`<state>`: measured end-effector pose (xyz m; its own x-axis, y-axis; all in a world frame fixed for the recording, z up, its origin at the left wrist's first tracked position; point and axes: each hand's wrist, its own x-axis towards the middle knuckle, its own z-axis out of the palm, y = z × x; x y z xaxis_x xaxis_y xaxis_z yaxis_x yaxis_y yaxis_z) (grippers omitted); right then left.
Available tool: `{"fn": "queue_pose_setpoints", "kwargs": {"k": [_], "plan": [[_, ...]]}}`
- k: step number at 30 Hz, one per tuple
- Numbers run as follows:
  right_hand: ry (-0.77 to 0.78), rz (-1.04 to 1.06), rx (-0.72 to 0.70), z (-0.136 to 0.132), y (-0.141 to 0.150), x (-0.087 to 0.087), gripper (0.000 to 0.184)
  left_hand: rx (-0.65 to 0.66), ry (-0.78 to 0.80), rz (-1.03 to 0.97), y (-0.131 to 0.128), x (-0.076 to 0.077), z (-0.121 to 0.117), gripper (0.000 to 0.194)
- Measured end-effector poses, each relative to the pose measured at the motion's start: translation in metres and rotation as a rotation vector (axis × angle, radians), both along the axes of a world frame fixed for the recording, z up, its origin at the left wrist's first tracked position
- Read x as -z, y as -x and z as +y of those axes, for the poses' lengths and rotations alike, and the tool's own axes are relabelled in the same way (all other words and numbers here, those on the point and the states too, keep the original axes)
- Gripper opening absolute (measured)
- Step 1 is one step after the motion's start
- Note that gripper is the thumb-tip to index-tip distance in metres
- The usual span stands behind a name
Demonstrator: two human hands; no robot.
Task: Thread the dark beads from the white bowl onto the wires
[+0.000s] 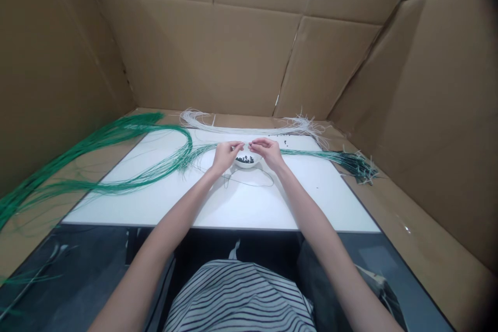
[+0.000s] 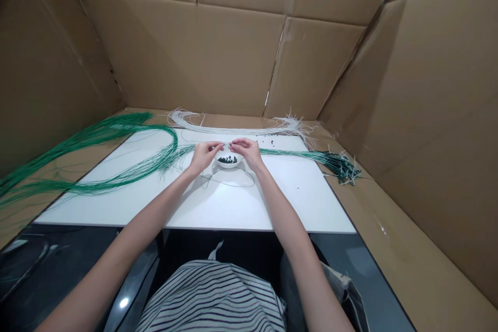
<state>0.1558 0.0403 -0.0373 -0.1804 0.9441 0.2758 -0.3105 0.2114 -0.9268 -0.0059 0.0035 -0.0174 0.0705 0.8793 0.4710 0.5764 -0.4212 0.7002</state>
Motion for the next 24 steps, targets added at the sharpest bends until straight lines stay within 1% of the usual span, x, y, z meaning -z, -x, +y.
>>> {"fn": "queue_pose_setpoints", "kwargs": {"k": [14, 24], "plan": [[0.004, -0.008, 0.014, -0.0024, 0.0005, -0.0022, 0.025, 0.018, -0.005, 0.003, 0.0012, 0.0033, 0.0022, 0.028], [0.018, -0.011, 0.03, -0.0015, 0.0007, -0.0017, 0.026, 0.016, -0.006, 0.026, 0.0012, 0.0028, 0.0024, 0.029]]}}
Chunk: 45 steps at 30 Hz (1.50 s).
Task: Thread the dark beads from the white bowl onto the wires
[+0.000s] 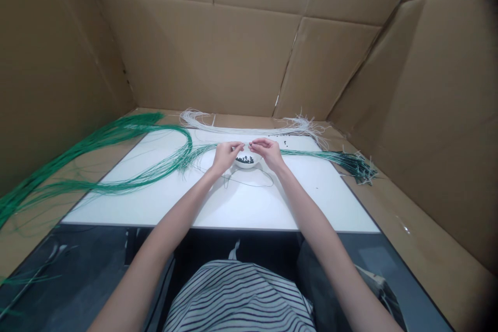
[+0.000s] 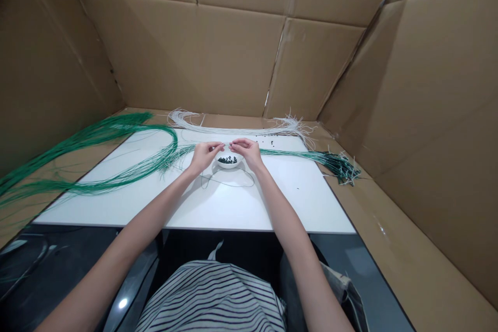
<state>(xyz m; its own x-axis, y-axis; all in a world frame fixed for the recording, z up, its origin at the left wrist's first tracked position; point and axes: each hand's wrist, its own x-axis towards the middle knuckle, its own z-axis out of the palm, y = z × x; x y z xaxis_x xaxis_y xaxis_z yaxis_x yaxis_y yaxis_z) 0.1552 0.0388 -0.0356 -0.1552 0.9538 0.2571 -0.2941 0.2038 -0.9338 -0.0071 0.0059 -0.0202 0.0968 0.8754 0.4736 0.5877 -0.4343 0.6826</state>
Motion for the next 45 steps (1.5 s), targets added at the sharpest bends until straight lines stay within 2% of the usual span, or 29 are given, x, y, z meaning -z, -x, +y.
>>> {"fn": "queue_pose_setpoints", "kwargs": {"k": [17, 26, 36, 45], "plan": [[-0.005, -0.005, 0.001, -0.004, 0.001, -0.003, 0.025, 0.004, -0.001, 0.03, 0.001, 0.001, 0.001, 0.029], [-0.072, -0.076, 0.071, -0.003, 0.002, -0.001, 0.025, 0.006, -0.037, 0.102, -0.001, 0.009, 0.002, 0.03], [-0.039, -0.099, 0.03, -0.002, 0.001, 0.0, 0.027, 0.014, -0.007, 0.096, -0.004, 0.005, -0.002, 0.031], [-0.034, -0.081, 0.004, -0.001, 0.001, 0.0, 0.029, 0.031, -0.079, 0.26, -0.005, 0.007, -0.005, 0.031]]}}
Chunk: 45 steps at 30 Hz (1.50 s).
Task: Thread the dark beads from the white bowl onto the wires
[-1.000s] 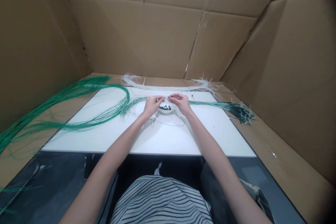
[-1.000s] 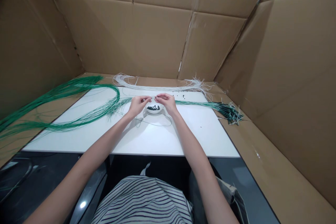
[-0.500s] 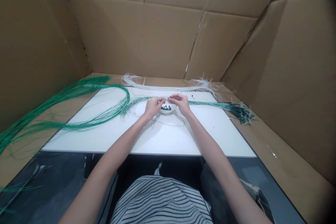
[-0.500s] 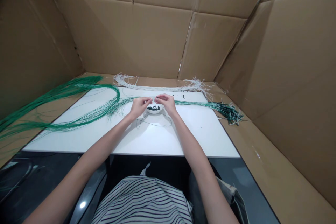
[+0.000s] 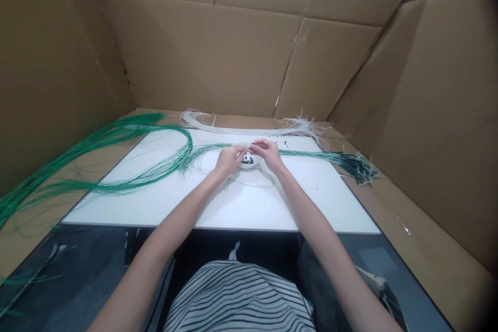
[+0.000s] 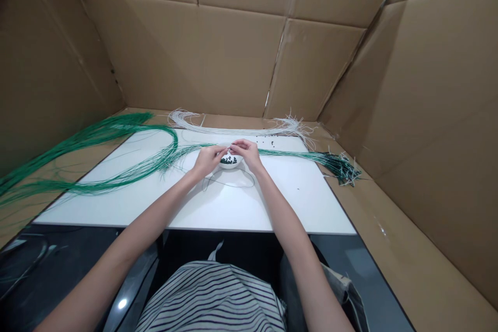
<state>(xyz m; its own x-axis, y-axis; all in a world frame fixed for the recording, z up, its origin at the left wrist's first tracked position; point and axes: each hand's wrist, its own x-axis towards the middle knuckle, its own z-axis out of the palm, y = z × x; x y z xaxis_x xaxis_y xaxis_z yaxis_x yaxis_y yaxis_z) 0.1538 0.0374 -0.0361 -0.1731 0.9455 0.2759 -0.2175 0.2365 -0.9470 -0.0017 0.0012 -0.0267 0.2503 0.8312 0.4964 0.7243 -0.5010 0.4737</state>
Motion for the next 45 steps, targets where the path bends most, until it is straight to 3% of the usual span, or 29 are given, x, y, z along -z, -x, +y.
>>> {"fn": "queue_pose_setpoints", "kwargs": {"k": [7, 13, 18, 22, 30, 34, 45], "plan": [[0.053, -0.003, -0.01, -0.004, 0.002, -0.003, 0.029, -0.013, 0.009, -0.088, -0.001, 0.004, 0.003, 0.031], [-0.004, -0.061, 0.089, 0.0, 0.0, -0.001, 0.026, -0.031, 0.097, -0.218, -0.002, 0.0, 0.002, 0.032], [-0.224, -0.444, 0.207, 0.003, -0.004, 0.003, 0.012, -0.034, 0.123, -0.249, -0.002, -0.005, 0.001, 0.032], [-0.339, -0.688, 0.202, 0.001, -0.004, 0.001, 0.011, -0.055, 0.136, -0.264, -0.002, -0.004, 0.002, 0.03], [-0.341, -0.422, 0.078, -0.007, -0.003, -0.008, 0.019, -0.014, 0.152, -0.26, -0.001, -0.004, 0.001, 0.033], [-0.313, -0.409, 0.068, -0.004, -0.003, -0.006, 0.015, 0.024, 0.167, -0.269, -0.001, -0.004, -0.001, 0.032], [-0.274, -0.433, 0.128, -0.001, -0.007, -0.007, 0.018, -0.032, 0.106, -0.265, -0.002, -0.006, 0.0, 0.027]]}}
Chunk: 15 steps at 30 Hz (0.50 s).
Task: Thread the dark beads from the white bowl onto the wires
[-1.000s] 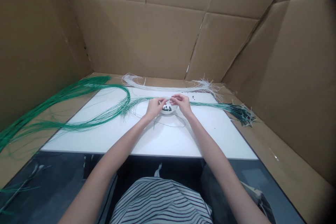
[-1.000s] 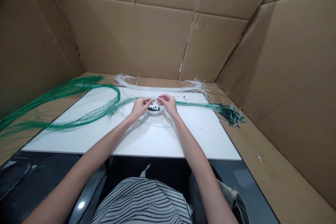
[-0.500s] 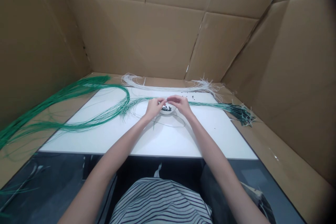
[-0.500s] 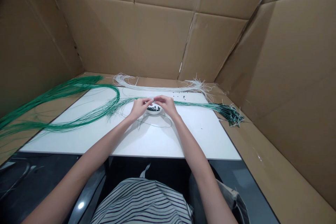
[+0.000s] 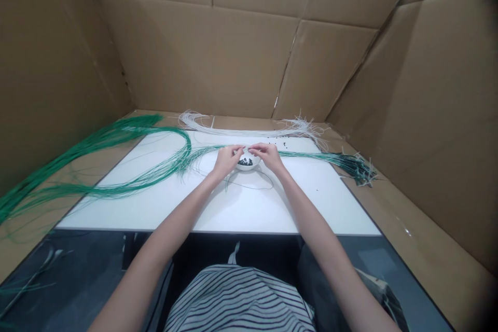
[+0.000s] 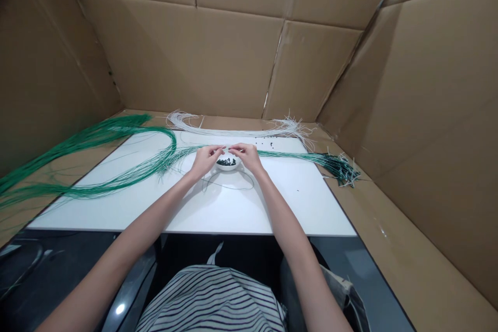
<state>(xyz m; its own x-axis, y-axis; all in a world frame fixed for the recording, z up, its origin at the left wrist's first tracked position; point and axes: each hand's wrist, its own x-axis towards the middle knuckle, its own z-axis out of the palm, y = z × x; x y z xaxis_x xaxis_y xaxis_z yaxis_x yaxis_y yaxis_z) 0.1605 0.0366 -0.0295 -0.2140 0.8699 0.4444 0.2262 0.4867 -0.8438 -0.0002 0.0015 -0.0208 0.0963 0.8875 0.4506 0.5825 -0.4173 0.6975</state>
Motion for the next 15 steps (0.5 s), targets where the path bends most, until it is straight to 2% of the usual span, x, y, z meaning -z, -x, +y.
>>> {"fn": "queue_pose_setpoints", "kwargs": {"k": [3, 7, 15], "plan": [[0.016, 0.04, -0.018, 0.0015, -0.0002, 0.0015, 0.021, -0.002, -0.111, 0.084, 0.0007, 0.0032, 0.0004, 0.027], [0.043, 0.088, -0.023, 0.0022, -0.0002, 0.0016, 0.024, -0.078, -0.259, 0.271, 0.0008, 0.0062, -0.0021, 0.028], [0.069, 0.117, -0.004, 0.0012, 0.0, 0.0006, 0.023, -0.103, -0.323, 0.436, -0.0001, 0.0073, -0.0044, 0.026]]}}
